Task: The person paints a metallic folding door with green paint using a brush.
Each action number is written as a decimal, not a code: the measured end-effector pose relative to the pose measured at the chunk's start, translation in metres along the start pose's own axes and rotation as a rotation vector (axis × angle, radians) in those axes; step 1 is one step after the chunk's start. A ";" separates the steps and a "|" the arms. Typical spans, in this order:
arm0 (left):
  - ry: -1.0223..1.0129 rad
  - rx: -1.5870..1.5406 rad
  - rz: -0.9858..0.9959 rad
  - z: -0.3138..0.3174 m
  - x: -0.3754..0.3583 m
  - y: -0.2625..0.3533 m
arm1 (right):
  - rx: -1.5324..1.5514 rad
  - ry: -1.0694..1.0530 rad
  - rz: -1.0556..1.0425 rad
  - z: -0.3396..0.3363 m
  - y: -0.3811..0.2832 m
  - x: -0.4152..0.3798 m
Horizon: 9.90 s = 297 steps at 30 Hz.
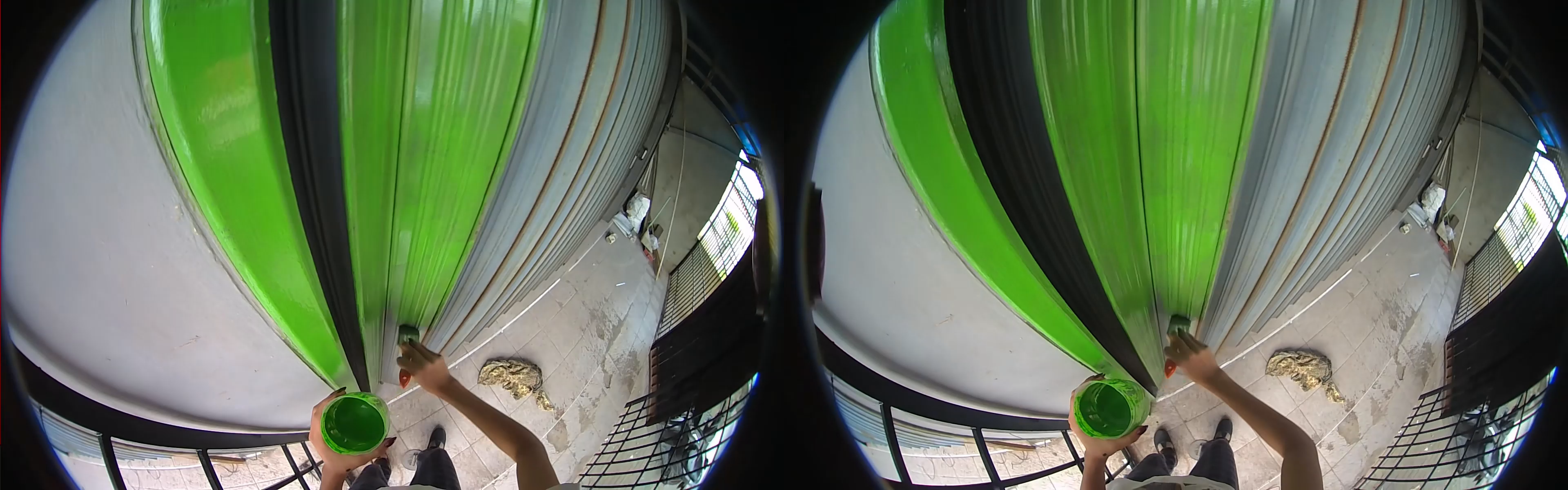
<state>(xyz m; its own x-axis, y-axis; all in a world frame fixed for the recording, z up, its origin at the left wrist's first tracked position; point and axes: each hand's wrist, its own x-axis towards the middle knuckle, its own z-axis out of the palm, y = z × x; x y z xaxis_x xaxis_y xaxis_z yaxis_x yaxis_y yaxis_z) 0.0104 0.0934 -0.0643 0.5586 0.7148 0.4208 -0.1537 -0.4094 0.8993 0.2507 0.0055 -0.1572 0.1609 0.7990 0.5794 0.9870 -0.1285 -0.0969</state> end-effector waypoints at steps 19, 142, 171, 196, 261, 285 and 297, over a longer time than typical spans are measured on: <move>-0.056 -0.072 0.157 0.007 0.014 0.008 | -0.469 0.384 -0.222 -0.162 0.004 0.077; -0.166 0.095 0.119 0.007 0.028 0.020 | 0.135 0.829 0.401 -0.063 -0.019 0.010; -0.078 -0.157 0.236 0.011 0.031 0.053 | 0.298 0.448 -0.084 -0.331 0.015 0.127; 0.329 -0.079 0.188 0.125 -0.012 0.102 | 0.010 0.312 -0.868 -0.438 0.074 0.262; 0.201 -0.125 0.159 0.079 0.026 0.080 | -0.468 0.003 -0.667 -0.535 0.005 0.276; 0.225 -0.131 0.157 0.077 0.019 0.085 | -0.417 0.335 -0.717 -0.566 0.008 0.312; 0.235 -0.101 0.141 0.074 0.017 0.088 | -0.457 0.379 -0.712 -0.575 0.004 0.325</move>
<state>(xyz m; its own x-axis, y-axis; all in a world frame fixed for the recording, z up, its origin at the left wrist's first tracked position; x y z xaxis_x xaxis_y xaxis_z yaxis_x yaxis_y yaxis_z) 0.0669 0.0280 0.0130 0.3238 0.7716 0.5476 -0.3036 -0.4634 0.8325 0.3088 -0.0734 0.4956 -0.5727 0.5438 0.6135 0.7460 0.0353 0.6650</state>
